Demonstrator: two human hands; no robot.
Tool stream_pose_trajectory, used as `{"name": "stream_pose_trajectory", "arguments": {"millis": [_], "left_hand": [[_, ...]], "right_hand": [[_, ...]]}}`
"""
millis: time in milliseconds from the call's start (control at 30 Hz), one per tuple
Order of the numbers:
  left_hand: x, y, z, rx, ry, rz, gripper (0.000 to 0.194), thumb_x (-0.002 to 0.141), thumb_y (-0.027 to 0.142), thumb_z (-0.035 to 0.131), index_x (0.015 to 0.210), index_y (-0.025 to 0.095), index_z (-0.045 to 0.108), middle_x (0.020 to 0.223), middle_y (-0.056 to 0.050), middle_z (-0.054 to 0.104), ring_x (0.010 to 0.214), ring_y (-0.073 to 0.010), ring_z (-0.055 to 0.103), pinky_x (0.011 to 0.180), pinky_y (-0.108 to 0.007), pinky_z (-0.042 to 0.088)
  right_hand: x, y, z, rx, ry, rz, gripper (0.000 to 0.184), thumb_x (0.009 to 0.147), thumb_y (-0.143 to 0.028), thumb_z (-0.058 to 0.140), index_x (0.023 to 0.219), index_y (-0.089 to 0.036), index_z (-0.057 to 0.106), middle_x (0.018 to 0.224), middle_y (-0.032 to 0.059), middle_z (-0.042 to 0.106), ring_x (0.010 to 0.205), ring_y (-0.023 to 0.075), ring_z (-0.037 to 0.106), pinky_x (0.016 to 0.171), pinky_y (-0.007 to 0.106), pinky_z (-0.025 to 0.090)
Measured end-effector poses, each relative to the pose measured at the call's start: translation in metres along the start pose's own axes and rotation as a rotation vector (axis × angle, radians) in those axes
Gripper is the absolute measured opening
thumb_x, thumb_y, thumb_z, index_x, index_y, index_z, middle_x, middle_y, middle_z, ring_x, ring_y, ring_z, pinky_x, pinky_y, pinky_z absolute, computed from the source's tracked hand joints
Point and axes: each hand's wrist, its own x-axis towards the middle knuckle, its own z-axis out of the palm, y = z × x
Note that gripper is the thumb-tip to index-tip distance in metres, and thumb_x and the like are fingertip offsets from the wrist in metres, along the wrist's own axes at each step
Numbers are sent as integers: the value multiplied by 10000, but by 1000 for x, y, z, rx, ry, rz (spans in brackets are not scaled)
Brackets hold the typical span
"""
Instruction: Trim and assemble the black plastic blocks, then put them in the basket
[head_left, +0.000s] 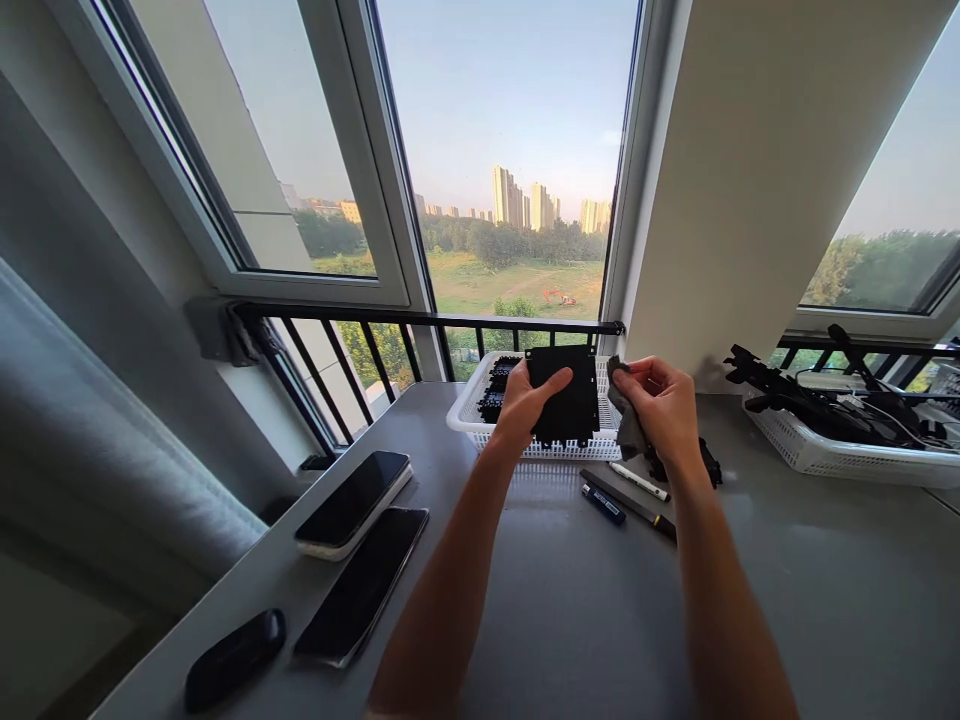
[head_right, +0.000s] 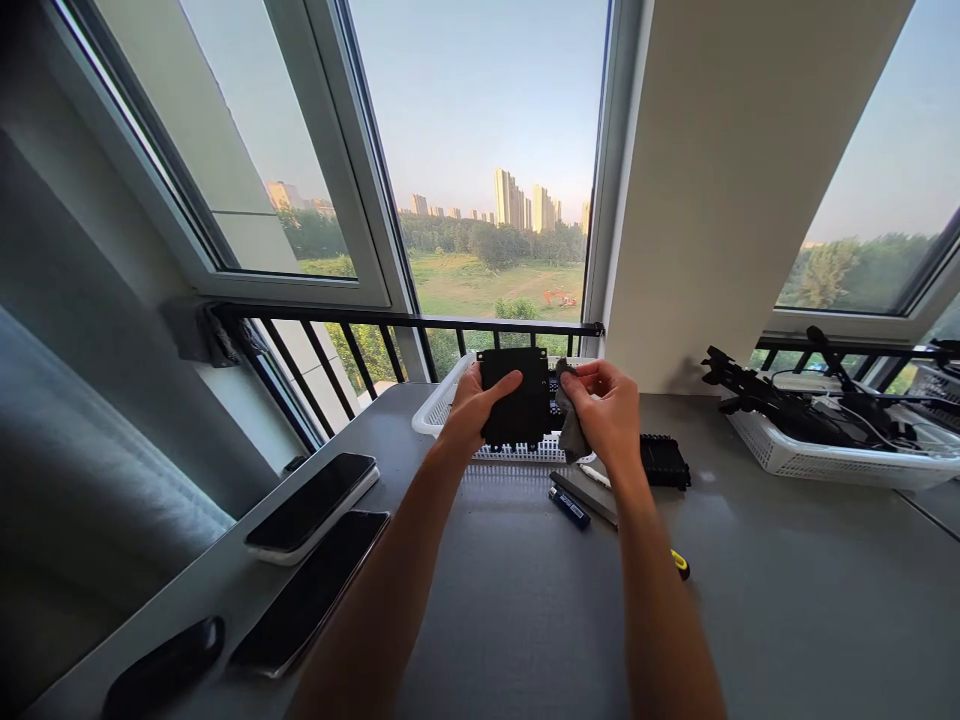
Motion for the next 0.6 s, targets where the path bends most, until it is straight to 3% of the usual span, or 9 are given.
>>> {"name": "stream_pose_trajectory", "arguments": {"millis": [100,333,500,600], "left_hand": [[-4,0,7,84,-39,29,493,571,364,866,967,150,664,941,-77,738,820,-221,697,767,-354,584],[-3,-4,11,74,32,71,505,550,367,875,954,155,659,913,-66,735,823,-220,696,764,-353,589],[5,0,1,-92,243,54,479,563,404,862,922,169,650,842,-62,734,815,-242,711,746,-373,608],[7,9,-6,-125,295,81,480,574,400,857,936,173,639,834,-51,732,815,-240,718,771,-394,611]], "right_hand": [[1,4,5,21,7,9,271,691,-427,729,748,-181,630,655,-3,629,584,135,566,564,256,430],[0,5,2,40,-126,97,260,646,-392,754,674,-185,598,591,-23,595,539,118,529,523,239,389],[-12,6,6,-274,-288,89,116,681,-297,680,637,-191,659,569,-3,624,532,135,548,495,244,368],[-14,11,10,-463,-307,34,63,650,-199,658,591,-200,679,578,14,650,564,155,582,519,259,381]]}}
